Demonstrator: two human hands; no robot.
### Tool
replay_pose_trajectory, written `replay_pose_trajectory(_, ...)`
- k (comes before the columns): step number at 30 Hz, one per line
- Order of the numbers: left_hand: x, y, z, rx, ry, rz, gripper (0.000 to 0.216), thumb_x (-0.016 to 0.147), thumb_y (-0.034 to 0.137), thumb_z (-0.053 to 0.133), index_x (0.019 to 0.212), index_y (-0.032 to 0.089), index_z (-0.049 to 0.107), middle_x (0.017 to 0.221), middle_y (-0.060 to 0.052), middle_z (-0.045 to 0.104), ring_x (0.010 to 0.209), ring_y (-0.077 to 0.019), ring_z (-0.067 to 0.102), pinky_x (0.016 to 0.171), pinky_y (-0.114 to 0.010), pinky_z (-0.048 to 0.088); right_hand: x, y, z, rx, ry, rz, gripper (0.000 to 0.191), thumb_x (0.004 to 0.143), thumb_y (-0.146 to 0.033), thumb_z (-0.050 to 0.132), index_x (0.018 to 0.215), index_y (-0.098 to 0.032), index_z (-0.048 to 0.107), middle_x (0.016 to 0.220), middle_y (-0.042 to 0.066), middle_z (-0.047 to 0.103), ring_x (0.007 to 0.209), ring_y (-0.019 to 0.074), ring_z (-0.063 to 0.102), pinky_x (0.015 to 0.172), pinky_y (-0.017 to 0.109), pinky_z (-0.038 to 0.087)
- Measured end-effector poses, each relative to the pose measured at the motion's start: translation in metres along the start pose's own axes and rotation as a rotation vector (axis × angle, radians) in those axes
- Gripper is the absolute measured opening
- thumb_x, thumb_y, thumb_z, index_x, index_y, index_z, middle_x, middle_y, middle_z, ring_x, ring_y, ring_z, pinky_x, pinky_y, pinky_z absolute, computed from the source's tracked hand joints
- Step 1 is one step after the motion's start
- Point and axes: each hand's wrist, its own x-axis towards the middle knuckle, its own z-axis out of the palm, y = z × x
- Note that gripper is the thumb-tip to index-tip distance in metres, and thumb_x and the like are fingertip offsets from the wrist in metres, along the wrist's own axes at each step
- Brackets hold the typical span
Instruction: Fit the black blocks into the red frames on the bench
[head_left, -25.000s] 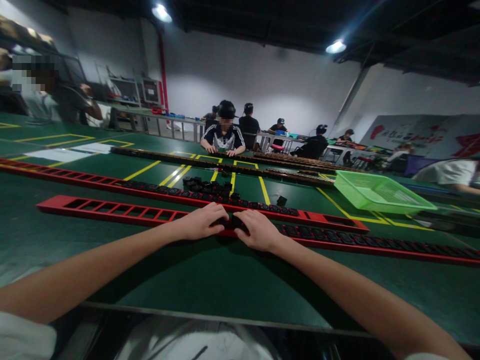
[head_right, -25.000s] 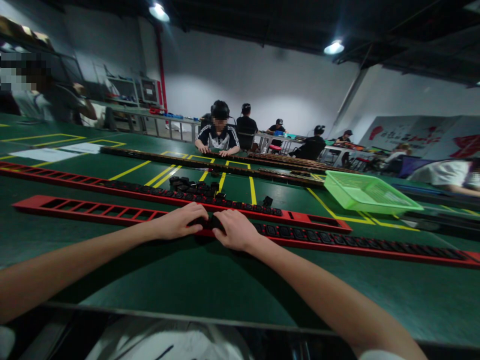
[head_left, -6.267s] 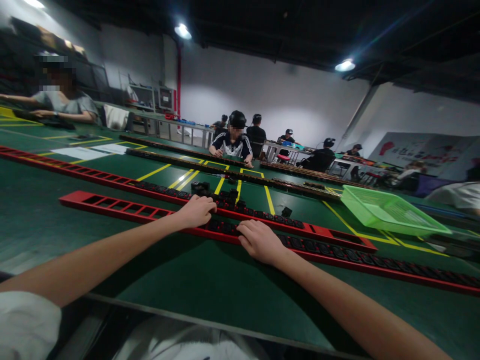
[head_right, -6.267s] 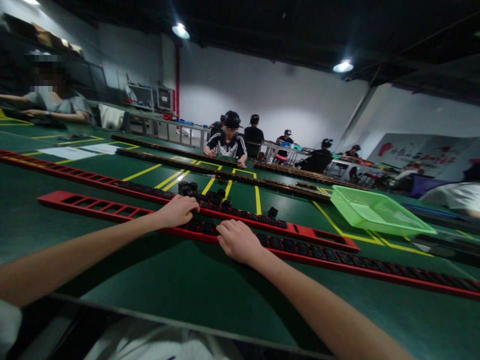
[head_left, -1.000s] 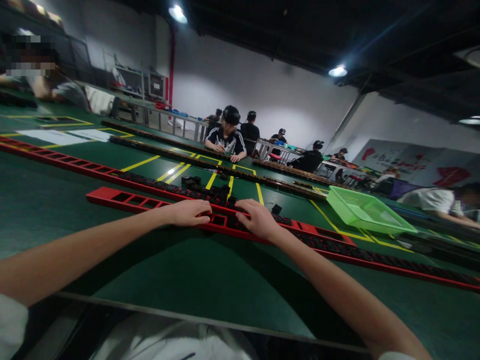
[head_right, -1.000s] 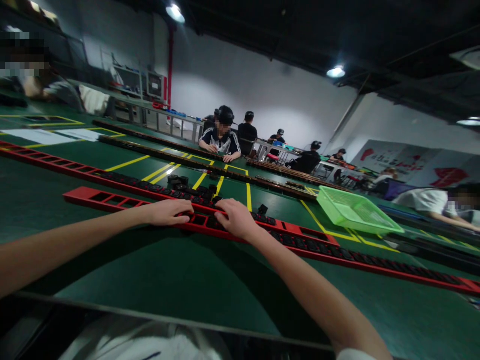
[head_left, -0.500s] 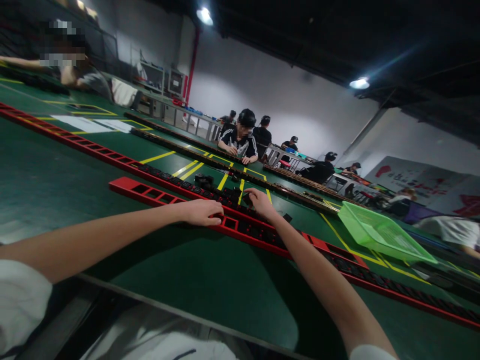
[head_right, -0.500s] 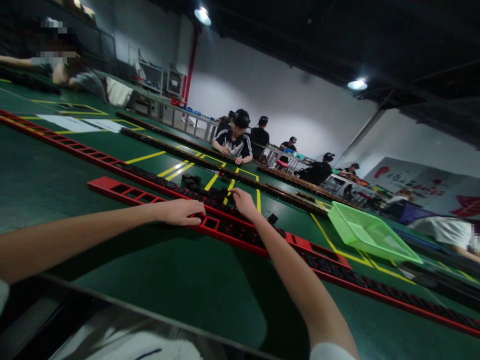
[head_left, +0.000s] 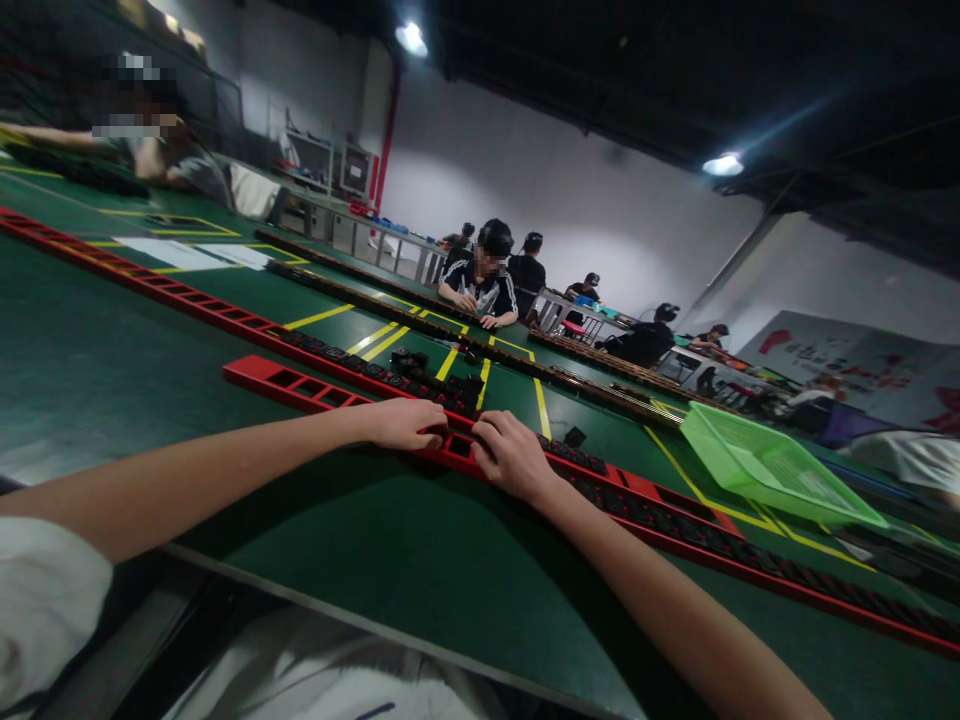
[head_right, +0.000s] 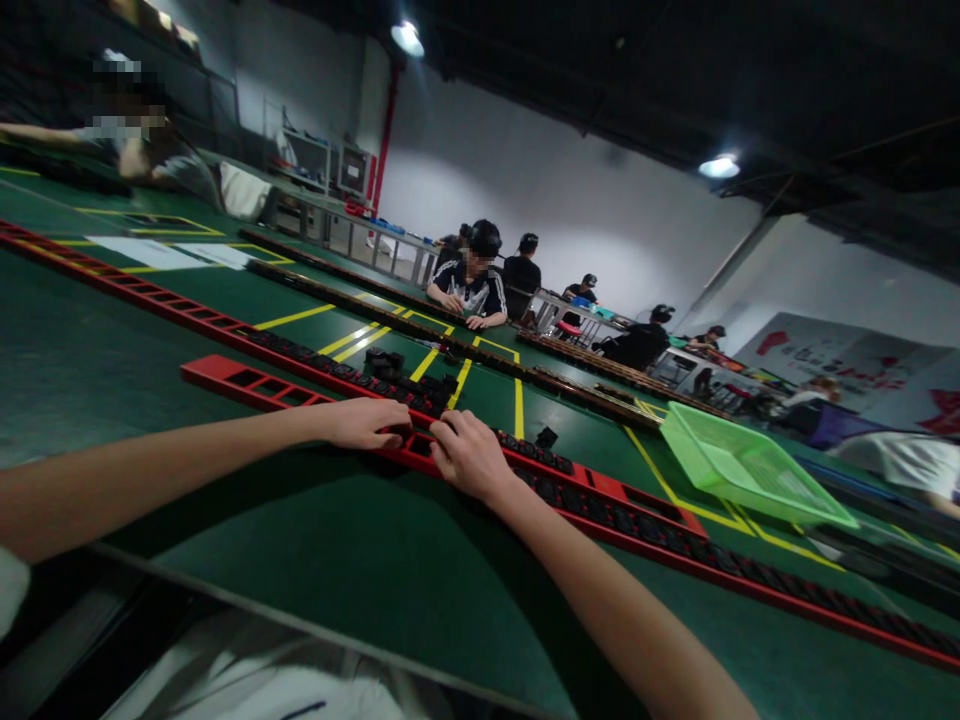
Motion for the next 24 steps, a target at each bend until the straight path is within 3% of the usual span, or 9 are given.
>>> replay_pose_trajectory(5, -0.0017, -0.0007, 0.0013, -0.005, 0.002, -0.002, 0.028, 0.096, 0.037, 0.047, 0.105, 0.016, 0.062, 0.106, -0.009, 0.065, 0.097, -0.0234, 0.060, 0.086, -0.031, 0.046, 0.0003, 0.0015, 0.0029, 0.196, 0.044, 0.029, 0.038, 0.086, -0.018, 0.058, 0.123, -0.019, 0.048, 0.127, 0.017, 0.054, 0.118, 0.0278, 0.052, 0.100, 0.047, 0.048)
replay_pose_trajectory(11, -0.0024, -0.0030, 0.0025, -0.013, 0.014, -0.025, 0.029, 0.094, 0.038, 0.048, 0.104, 0.017, 0.065, 0.103, -0.009, 0.066, 0.096, -0.0245, 0.060, 0.085, -0.032, 0.046, 0.0025, 0.0057, 0.0016, 0.320, -0.061, 0.122, 0.037, 0.086, -0.023, 0.062, 0.121, -0.019, 0.051, 0.115, 0.011, 0.059, 0.104, 0.0242, 0.058, 0.093, 0.043, 0.051)
replay_pose_trajectory(17, -0.0016, -0.0077, 0.0064, -0.007, 0.009, -0.014, 0.032, 0.096, 0.039, 0.046, 0.112, 0.018, 0.064, 0.110, -0.009, 0.065, 0.102, -0.0243, 0.060, 0.090, -0.033, 0.045, 0.0043, 0.0044, -0.0012, 0.324, -0.111, 0.006, 0.038, 0.090, -0.020, 0.059, 0.127, -0.020, 0.056, 0.121, 0.012, 0.059, 0.112, 0.0241, 0.057, 0.098, 0.042, 0.049)
replay_pose_trajectory(24, -0.0029, -0.0074, 0.0064, 0.003, 0.005, -0.033, 0.034, 0.096, 0.042, 0.045, 0.105, 0.016, 0.065, 0.105, -0.010, 0.065, 0.098, -0.0247, 0.060, 0.087, -0.033, 0.046, 0.0045, -0.0007, -0.0049, 0.240, -0.145, 0.002, 0.045, 0.091, -0.025, 0.060, 0.135, -0.022, 0.054, 0.126, 0.013, 0.051, 0.107, 0.0232, 0.058, 0.095, 0.041, 0.051)
